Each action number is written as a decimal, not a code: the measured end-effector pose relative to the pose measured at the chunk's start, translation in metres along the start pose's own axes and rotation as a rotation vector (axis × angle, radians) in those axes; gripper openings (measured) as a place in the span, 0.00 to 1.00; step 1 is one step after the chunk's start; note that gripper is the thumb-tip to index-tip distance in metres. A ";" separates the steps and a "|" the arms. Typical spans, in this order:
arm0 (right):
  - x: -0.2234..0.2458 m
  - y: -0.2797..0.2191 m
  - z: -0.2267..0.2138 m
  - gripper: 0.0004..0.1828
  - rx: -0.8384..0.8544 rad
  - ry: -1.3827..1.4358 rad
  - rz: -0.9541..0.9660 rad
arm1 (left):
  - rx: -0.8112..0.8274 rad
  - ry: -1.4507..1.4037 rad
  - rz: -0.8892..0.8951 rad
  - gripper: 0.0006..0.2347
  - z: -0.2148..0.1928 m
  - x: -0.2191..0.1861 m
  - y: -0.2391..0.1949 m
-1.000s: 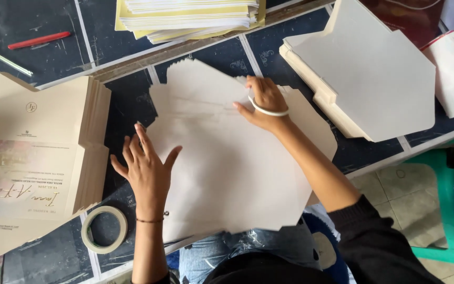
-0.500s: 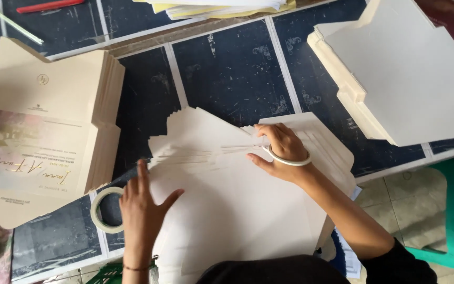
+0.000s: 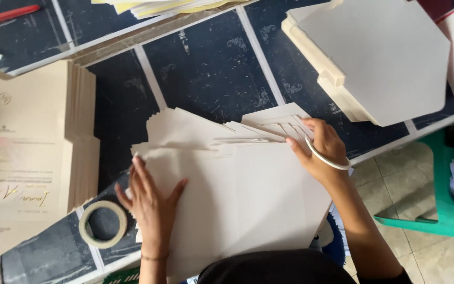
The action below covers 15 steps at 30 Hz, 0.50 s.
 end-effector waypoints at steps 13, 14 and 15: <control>-0.036 0.023 0.005 0.33 0.024 -0.153 0.043 | 0.058 0.293 -0.038 0.52 0.006 -0.009 -0.004; -0.042 0.027 0.004 0.34 0.073 -0.121 0.095 | 0.068 0.288 -0.027 0.51 0.005 -0.009 -0.006; -0.049 0.030 0.004 0.35 0.123 -0.089 0.147 | 0.078 0.283 -0.017 0.51 0.004 -0.010 -0.008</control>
Point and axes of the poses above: each hand's wrist, its own y-axis towards the middle knuckle, its own z-axis out of the palm, x = y × z, the point moved 7 cm from there along y, towards the middle knuckle, and after that the axes turned 14 degrees about y, right-handed, at the moved point
